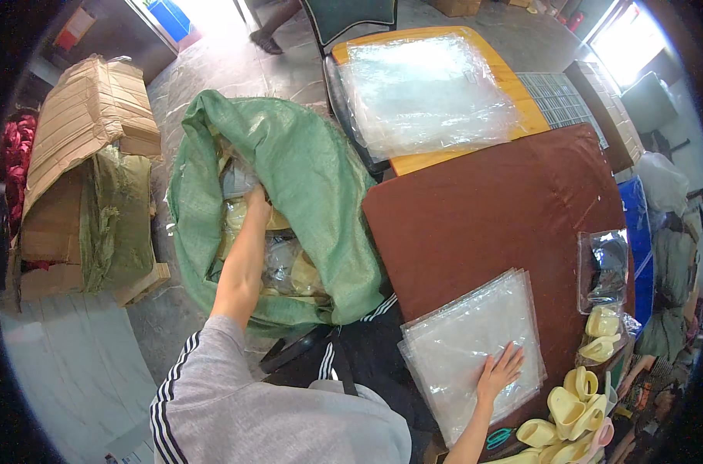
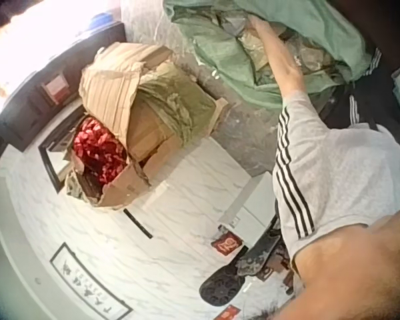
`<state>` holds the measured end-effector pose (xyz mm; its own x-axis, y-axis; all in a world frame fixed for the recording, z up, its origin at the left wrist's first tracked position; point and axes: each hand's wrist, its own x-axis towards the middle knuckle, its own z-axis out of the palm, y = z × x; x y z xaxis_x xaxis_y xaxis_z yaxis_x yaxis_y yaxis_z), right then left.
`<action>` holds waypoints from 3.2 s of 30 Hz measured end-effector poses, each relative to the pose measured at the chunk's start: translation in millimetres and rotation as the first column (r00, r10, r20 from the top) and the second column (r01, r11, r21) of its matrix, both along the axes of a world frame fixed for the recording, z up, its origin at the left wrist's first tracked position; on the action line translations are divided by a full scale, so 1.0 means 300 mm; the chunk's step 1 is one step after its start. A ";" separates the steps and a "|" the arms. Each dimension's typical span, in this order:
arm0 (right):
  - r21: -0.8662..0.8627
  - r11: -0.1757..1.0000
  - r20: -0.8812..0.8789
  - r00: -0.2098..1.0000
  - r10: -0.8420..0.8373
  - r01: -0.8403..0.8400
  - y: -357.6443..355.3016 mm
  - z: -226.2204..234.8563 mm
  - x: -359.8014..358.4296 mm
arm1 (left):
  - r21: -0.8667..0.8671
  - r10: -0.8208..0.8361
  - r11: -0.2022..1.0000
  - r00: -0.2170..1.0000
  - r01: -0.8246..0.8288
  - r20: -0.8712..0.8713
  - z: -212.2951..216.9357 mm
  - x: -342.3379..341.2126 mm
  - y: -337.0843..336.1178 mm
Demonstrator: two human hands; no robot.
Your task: The person packages pairs of slippers into plastic bags by hand and places the packaged slippers on the table.
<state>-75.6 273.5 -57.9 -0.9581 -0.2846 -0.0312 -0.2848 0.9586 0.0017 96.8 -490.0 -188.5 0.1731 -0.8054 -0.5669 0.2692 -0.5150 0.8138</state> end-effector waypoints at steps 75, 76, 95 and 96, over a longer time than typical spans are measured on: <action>-0.047 0.998 0.075 0.996 -0.047 0.051 0.024 0.000 0.015 | -0.121 -0.765 0.568 0.576 0.814 0.288 -0.543 -0.006 0.607; -0.074 0.991 0.113 0.989 -0.098 0.107 0.056 0.012 0.029 | -0.035 -0.818 0.568 0.568 0.823 0.088 -0.564 -0.029 0.654; -0.232 0.963 0.146 0.984 -0.107 0.139 -0.109 0.040 0.013 | -0.169 -0.835 0.438 0.469 0.883 0.289 -0.215 0.187 0.597; -0.200 0.968 0.121 0.984 -0.132 0.154 -0.106 0.030 0.019 | -0.206 -0.789 0.508 0.548 0.836 0.278 -0.137 0.212 0.632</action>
<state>-69.9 241.8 -48.8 -0.9837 -0.1560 -0.0894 -0.1327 0.9653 -0.2248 160.5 -300.5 -229.7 -0.5907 -0.7418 -0.3174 -0.2656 -0.1927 0.9446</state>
